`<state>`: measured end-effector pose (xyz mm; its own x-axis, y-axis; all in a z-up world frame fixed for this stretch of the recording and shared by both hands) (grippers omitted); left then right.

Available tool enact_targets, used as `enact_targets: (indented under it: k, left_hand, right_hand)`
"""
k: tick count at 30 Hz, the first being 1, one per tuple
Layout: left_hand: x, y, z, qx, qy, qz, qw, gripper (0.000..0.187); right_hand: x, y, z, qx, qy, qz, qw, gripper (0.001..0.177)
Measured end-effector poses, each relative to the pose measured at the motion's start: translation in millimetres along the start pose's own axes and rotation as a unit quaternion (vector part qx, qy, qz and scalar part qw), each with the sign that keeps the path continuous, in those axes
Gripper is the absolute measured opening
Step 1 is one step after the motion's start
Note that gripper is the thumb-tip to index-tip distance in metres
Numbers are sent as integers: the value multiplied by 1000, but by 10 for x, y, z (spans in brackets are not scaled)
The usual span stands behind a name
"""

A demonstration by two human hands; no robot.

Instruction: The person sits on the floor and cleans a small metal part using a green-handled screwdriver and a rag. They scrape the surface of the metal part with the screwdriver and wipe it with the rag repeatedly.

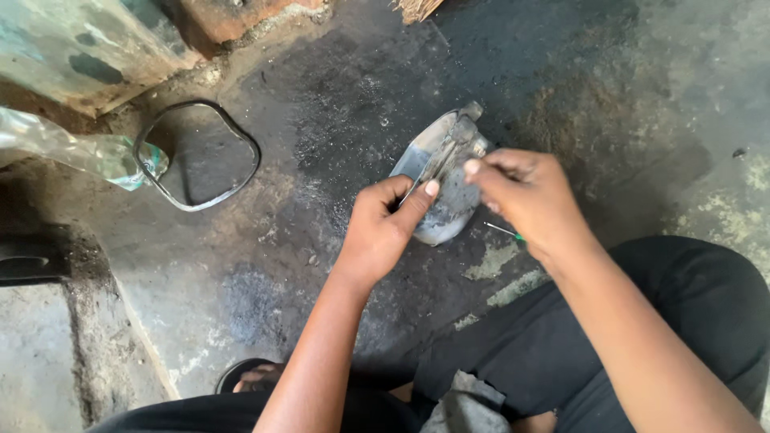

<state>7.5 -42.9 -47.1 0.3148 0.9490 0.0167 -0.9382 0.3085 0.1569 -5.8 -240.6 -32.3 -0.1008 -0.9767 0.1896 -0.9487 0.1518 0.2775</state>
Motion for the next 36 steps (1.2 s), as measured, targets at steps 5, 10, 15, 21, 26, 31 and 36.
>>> enact_targets:
  k: [5, 10, 15, 21, 26, 31, 36]
  left_hand:
    - [36, 31, -175, 10, -34, 4, 999, 43]
    - [4, -14, -141, -39, 63, 13, 997, 28]
    - [-17, -22, -151, -27, 49, 27, 998, 36]
    - [-14, -45, -70, -9, 23, 33, 999, 36]
    - [-27, 16, -37, -37, 35, 20, 999, 34]
    - [-71, 74, -127, -50, 9, 27, 998, 42]
    - [-98, 7, -50, -36, 30, 42, 998, 38]
  right_hand:
    - [202, 131, -130, 92, 211, 85, 969, 9]
    - [-60, 222, 26, 127, 60, 32, 990, 10]
    - [71, -26, 40, 114, 87, 103, 984, 22]
    - [-131, 111, 105, 120, 63, 81, 988, 26]
    - [-196, 170, 192, 157, 2, 47, 986, 21]
    - [-36, 78, 148, 209, 109, 109, 966, 19]
    - [-233, 180, 148, 120, -17, 12, 993, 15]
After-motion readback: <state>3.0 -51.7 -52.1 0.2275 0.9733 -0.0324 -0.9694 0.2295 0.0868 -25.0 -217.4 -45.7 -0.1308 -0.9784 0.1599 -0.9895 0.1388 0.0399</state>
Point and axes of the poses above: each hand's wrist, its own y-axis away from the middle knuckle, its own x-axis out of the back of the hand, z = x × y, the point moved 3 cm from there along -y, towards the middle knuckle, and after that the axes turned 2 degrees about y, right-handed, at the moved point
